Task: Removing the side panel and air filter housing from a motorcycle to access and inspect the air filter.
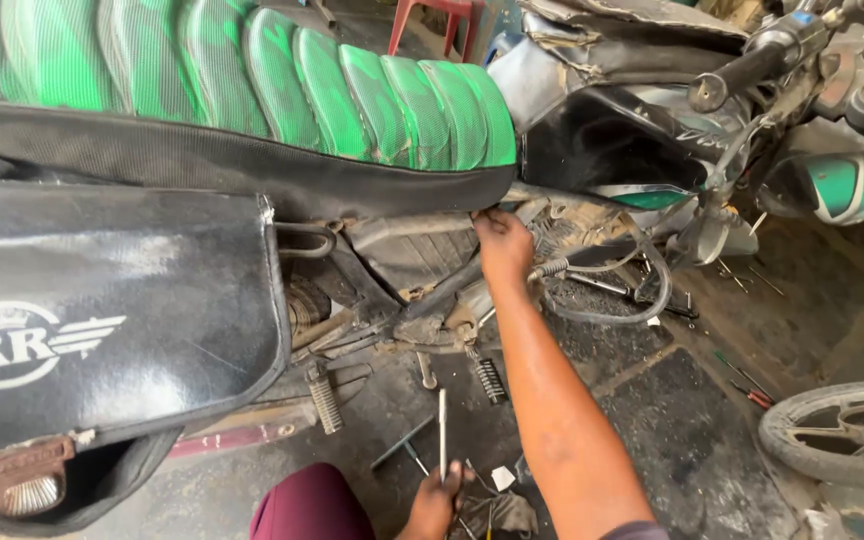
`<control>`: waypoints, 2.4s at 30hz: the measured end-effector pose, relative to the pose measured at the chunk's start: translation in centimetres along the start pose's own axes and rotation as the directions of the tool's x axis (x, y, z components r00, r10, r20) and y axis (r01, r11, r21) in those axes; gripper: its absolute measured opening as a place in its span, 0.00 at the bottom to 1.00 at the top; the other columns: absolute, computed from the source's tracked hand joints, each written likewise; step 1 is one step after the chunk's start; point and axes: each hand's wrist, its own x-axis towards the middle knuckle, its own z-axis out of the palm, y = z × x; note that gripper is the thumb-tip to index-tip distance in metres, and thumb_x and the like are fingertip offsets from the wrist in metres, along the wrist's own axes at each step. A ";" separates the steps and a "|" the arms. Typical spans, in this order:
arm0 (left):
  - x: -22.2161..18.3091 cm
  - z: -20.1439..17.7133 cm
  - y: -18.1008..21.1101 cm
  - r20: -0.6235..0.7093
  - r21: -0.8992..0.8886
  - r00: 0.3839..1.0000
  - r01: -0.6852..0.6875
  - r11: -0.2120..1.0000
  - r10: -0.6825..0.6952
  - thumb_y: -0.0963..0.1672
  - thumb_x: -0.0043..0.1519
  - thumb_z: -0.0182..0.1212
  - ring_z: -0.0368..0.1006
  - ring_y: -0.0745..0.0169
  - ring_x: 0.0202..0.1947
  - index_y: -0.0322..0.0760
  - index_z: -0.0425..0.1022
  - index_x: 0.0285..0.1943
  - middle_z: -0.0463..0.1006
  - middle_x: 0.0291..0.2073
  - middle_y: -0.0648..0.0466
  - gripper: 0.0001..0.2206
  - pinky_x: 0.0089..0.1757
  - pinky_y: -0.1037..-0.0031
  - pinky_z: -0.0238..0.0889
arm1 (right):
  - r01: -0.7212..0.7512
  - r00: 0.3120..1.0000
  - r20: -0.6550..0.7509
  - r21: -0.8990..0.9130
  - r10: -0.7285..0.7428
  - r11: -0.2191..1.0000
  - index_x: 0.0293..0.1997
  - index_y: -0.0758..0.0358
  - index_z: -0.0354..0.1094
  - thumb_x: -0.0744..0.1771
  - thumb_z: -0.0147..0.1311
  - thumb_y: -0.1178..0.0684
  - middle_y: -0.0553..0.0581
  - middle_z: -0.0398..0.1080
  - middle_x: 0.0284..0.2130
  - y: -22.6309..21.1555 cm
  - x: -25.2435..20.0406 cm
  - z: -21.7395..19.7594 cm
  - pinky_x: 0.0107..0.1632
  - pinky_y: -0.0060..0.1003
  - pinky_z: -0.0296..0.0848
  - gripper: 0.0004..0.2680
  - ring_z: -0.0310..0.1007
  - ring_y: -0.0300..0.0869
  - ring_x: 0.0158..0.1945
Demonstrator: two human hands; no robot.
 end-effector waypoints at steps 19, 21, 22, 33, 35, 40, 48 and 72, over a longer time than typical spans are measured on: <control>-2.9 -2.1 2.0 -0.016 0.110 0.992 0.128 0.986 -0.127 0.50 0.70 0.53 0.59 0.69 0.20 0.34 0.79 0.41 0.67 0.18 0.58 0.16 0.27 0.75 0.53 | -0.005 0.998 -0.067 -0.122 -0.003 0.993 0.43 0.65 0.79 0.65 0.62 0.51 0.56 0.80 0.26 -2.7 -1.2 -0.4 0.32 0.33 0.72 0.09 0.75 0.35 0.25; -2.5 -2.3 1.1 0.015 0.085 0.999 0.048 0.995 -0.049 0.49 0.69 0.54 0.62 0.70 0.22 0.33 0.79 0.40 0.69 0.19 0.59 0.15 0.28 0.76 0.56 | 0.019 0.997 -0.069 -0.121 -0.027 0.992 0.42 0.65 0.79 0.65 0.62 0.52 0.55 0.80 0.27 -2.8 -1.0 -0.5 0.34 0.34 0.73 0.08 0.76 0.36 0.27; -2.5 -2.3 1.1 0.015 0.086 0.999 0.048 0.995 -0.049 0.49 0.69 0.54 0.62 0.70 0.22 0.33 0.79 0.40 0.69 0.19 0.59 0.15 0.28 0.76 0.56 | 0.019 0.997 -0.070 -0.121 -0.027 0.992 0.42 0.65 0.79 0.65 0.62 0.52 0.55 0.80 0.27 -2.9 -1.0 -0.5 0.34 0.34 0.73 0.08 0.76 0.36 0.27; -2.7 -2.0 2.2 -0.021 0.146 0.992 0.124 0.982 -0.122 0.51 0.68 0.55 0.62 0.69 0.23 0.33 0.80 0.39 0.69 0.20 0.58 0.17 0.29 0.75 0.56 | 0.085 0.982 -0.143 -0.260 -0.126 0.962 0.39 0.62 0.80 0.64 0.65 0.53 0.57 0.80 0.28 -3.3 -1.6 0.1 0.40 0.39 0.74 0.06 0.80 0.42 0.31; -2.4 -1.9 2.0 -0.017 0.149 0.995 0.102 0.984 -0.100 0.50 0.68 0.56 0.63 0.70 0.23 0.33 0.80 0.40 0.70 0.21 0.59 0.16 0.30 0.76 0.57 | 0.102 0.979 -0.150 -0.241 -0.141 0.965 0.39 0.63 0.79 0.64 0.65 0.53 0.57 0.80 0.28 -2.8 -1.2 0.2 0.40 0.39 0.74 0.06 0.80 0.42 0.31; -3.2 -1.6 2.9 -0.013 0.176 0.993 0.119 0.977 -0.118 0.51 0.68 0.55 0.63 0.70 0.24 0.33 0.80 0.40 0.71 0.21 0.59 0.17 0.30 0.76 0.57 | 0.127 0.970 -0.180 -0.199 -0.164 0.972 0.39 0.64 0.79 0.64 0.65 0.56 0.57 0.80 0.30 -2.7 -1.6 0.5 0.40 0.38 0.74 0.05 0.80 0.41 0.32; -2.9 -1.7 3.5 -0.085 0.168 0.977 0.206 0.964 -0.194 0.50 0.68 0.56 0.62 0.68 0.22 0.30 0.80 0.38 0.69 0.19 0.56 0.17 0.29 0.74 0.55 | 0.196 0.967 -0.109 -0.256 -0.230 0.947 0.40 0.66 0.78 0.65 0.60 0.59 0.58 0.81 0.33 -3.0 -1.8 0.0 0.42 0.38 0.75 0.04 0.82 0.43 0.36; -4.4 -0.6 4.3 -0.090 0.378 0.980 0.200 0.904 -0.179 0.54 0.67 0.57 0.71 0.66 0.32 0.32 0.80 0.38 0.76 0.26 0.53 0.21 0.42 0.73 0.64 | 0.225 0.938 -0.272 0.004 -0.216 0.974 0.39 0.68 0.73 0.67 0.61 0.61 0.54 0.79 0.32 2.5 -0.9 2.0 0.38 0.31 0.73 0.02 0.76 0.35 0.34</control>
